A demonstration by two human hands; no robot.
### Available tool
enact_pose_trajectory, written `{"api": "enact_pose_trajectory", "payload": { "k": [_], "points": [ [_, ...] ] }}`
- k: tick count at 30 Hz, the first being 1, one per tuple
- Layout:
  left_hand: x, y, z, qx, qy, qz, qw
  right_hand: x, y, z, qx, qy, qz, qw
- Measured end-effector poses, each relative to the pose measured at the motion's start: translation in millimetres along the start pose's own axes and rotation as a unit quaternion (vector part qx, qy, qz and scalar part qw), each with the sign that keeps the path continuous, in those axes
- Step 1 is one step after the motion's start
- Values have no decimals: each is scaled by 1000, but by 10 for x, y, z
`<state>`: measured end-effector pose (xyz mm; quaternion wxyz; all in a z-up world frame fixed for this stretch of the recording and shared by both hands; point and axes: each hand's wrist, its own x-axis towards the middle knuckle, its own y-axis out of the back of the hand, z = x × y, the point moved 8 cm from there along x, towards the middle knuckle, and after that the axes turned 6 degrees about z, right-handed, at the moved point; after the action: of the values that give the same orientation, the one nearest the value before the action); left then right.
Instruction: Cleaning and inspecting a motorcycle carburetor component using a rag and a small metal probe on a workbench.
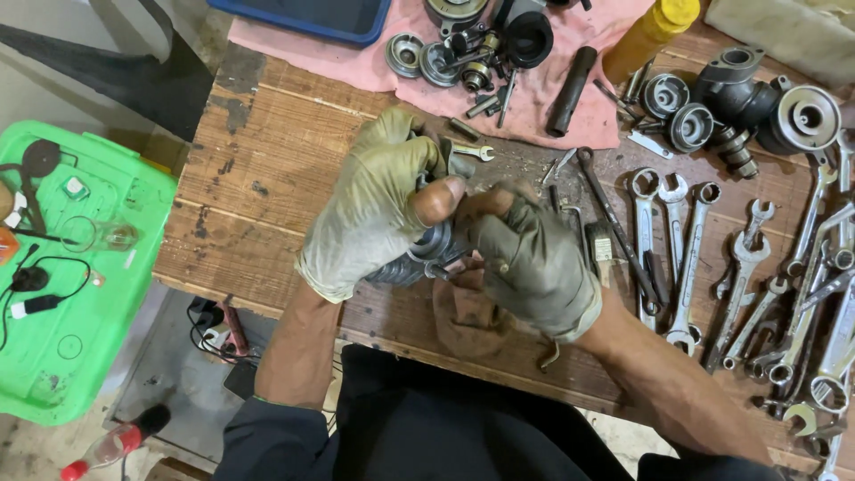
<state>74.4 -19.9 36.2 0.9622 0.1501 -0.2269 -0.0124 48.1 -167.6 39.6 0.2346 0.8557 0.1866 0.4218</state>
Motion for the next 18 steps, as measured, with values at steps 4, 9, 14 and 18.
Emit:
{"api": "enact_pose_trajectory", "payload": {
  "k": [4,9,14,18],
  "points": [
    [-98,-1,-139,-8,21,10,1000,-30,36,-50,72,-93,25,993],
    [-54,44,34,4,21,6,1000,-133,-1,-42,90,-87,38,991],
    [-116,94,57,24,2,12,1000,-318,23,172,513,-369,60,773],
    [-130,87,96,84,30,7,996,-728,-54,360,752,-569,163,290]
  ]
}}
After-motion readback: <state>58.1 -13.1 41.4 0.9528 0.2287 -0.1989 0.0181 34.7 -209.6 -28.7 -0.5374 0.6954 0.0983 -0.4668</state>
